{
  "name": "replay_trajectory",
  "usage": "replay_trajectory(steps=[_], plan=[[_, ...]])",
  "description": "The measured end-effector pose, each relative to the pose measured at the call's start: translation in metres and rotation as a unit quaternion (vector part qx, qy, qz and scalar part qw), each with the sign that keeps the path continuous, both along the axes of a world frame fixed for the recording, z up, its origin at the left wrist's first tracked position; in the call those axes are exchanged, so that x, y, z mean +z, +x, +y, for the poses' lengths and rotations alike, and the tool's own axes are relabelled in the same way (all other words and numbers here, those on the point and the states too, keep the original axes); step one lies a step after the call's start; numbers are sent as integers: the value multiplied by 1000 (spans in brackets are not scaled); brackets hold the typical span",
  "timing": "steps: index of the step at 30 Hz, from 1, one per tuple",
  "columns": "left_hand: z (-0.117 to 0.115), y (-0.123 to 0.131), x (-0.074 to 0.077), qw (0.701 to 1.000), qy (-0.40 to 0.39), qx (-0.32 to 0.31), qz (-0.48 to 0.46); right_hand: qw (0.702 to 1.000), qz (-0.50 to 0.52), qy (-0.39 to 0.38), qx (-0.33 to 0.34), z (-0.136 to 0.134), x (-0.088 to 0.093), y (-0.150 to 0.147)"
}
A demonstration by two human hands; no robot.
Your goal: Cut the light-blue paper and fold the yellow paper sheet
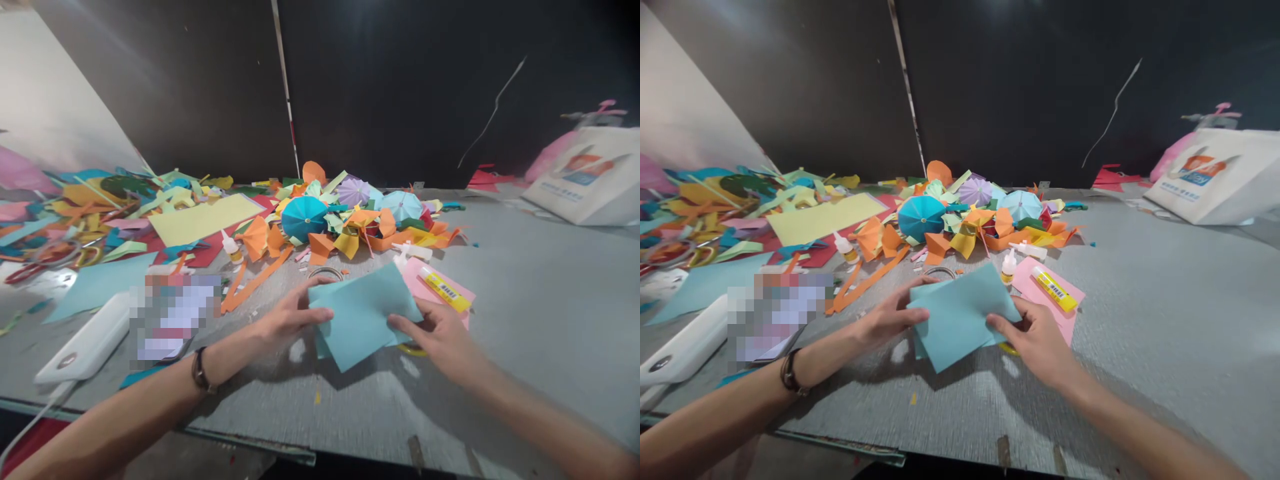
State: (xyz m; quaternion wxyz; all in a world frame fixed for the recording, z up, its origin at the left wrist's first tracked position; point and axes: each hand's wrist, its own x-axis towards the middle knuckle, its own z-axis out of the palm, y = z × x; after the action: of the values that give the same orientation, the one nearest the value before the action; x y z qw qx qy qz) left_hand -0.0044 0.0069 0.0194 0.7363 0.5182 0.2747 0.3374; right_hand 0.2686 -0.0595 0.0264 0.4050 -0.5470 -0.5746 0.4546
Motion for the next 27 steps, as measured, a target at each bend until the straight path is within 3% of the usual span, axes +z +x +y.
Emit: replay_trajectory(steps=[3, 7, 17, 21, 27], plan=[[1, 2, -3, 999, 28, -20, -1, 998, -2, 24, -64, 3, 1, 3], [-1, 4, -5, 996, 49, -51, 55, 996, 0, 41, -79, 3, 0, 2], [1, 7, -4, 992, 71, 61, 90, 990, 3, 72, -119, 6, -8, 7], [3, 7, -9, 987, 83, 77, 111, 994, 23, 33, -97, 2, 2, 1], [-2, 6, -10, 991, 76, 18, 110, 992, 8, -65, -110, -1, 7, -3]])
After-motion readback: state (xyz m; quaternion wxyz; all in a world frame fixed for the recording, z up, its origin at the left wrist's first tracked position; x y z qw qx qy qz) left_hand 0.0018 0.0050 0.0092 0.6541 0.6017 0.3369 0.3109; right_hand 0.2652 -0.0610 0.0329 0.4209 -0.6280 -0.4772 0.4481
